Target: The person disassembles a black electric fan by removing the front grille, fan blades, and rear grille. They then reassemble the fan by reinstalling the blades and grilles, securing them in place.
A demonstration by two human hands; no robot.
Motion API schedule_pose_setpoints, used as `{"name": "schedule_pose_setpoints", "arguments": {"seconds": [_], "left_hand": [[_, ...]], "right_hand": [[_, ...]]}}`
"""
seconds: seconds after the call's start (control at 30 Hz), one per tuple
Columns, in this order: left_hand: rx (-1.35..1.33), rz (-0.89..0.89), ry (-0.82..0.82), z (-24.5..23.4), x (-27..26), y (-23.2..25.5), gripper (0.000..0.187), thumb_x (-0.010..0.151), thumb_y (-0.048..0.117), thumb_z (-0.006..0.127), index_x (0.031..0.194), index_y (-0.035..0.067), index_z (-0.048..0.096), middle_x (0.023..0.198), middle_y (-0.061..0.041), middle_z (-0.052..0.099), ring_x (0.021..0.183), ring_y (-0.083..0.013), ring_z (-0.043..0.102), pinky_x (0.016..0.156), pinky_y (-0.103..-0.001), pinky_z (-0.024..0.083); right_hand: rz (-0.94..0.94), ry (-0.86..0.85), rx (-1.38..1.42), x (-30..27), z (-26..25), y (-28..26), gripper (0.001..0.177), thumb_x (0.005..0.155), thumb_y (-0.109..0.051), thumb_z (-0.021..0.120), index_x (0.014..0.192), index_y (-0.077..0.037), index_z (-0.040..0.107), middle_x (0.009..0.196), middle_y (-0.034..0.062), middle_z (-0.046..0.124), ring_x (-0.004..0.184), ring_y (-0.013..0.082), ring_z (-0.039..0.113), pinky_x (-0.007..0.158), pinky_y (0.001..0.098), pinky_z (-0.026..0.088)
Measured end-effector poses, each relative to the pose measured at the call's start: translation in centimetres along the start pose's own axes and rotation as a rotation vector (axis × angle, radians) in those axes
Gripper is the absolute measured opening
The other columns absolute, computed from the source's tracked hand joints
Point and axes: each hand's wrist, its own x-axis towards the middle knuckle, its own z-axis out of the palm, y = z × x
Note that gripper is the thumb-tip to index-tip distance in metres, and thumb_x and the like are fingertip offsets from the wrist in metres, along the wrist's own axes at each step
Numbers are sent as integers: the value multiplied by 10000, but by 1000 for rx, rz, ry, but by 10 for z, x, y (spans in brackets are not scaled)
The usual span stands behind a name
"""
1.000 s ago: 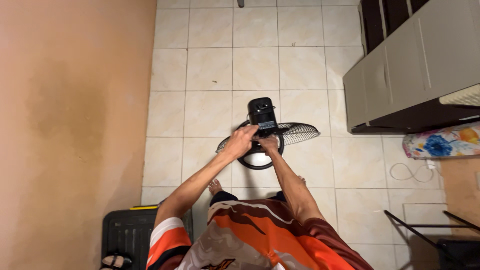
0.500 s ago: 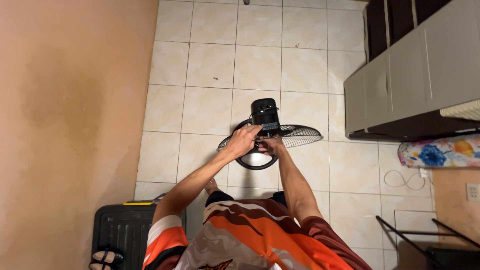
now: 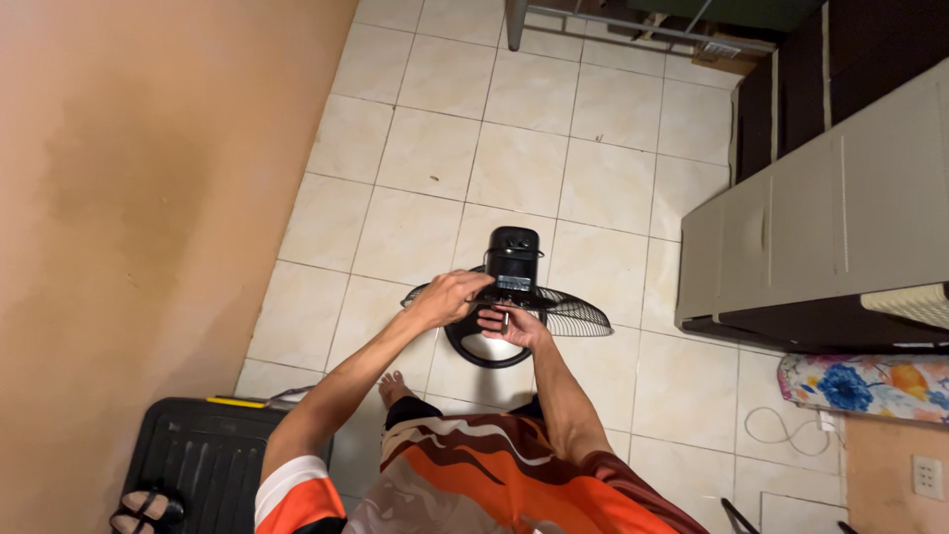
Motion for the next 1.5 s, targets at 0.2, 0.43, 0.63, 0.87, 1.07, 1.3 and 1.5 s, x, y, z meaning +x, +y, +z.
{"name": "schedule_pose_setpoints", "arguments": {"seconds": [0.2,0.43,0.63,0.87,1.07,1.3,1.5], "left_hand": [[16,-17,91,10,-2,12,434,825,-36,596,1246,24,678,1219,-193,713,1127,-394,677,950,-467,567],[-32,-152,1,7,-4,36,545,730,-84,566,1257,17,664,1226,-182,712,1055,-396,684,921,-479,559],[1,-15,42,2,-1,30,545,736,-91,598,1274,-15,644,1262,-224,682,1132,-421,654,977,-476,548],[-27,-4,20,16,-6,22,562,724,-101,585,1283,-48,628,1290,-245,664,1180,-444,637,1019,-477,526],[-37,7,38,17,-6,19,537,752,-107,562,1280,-46,630,1283,-248,668,1176,-435,645,1019,-473,537],[-75,-61,-7,3,-3,27,524,755,-89,571,1269,-14,642,1254,-230,693,1105,-430,665,950,-468,553],[-49,-39,-5,-5,3,29,528,757,-84,562,1274,-14,643,1246,-242,685,1092,-440,663,956,-472,552]], "right_hand": [[69,376,-619,-17,1,-19,472,880,-496,674,1262,-220,691,1274,183,685,1089,322,725,889,474,581],[-460,1106,-1427,-27,28,21,788,819,-699,724,1017,63,748,972,275,749,904,400,743,809,476,599],[-595,1375,-1215,-19,39,48,713,789,-588,790,1027,76,688,973,286,730,874,447,725,769,528,593],[-790,1340,-1523,-17,35,52,541,911,-453,707,972,85,698,964,293,683,819,448,705,671,526,579],[-670,1212,-1639,-23,26,43,554,1037,-428,572,964,109,690,934,310,691,834,442,712,713,491,592],[-809,802,-1202,-42,10,28,536,1059,-395,483,1048,82,728,879,265,731,856,415,705,773,449,541],[-547,596,-424,-39,15,32,453,1040,-388,520,1205,18,634,992,110,720,904,247,724,714,376,586]]}}
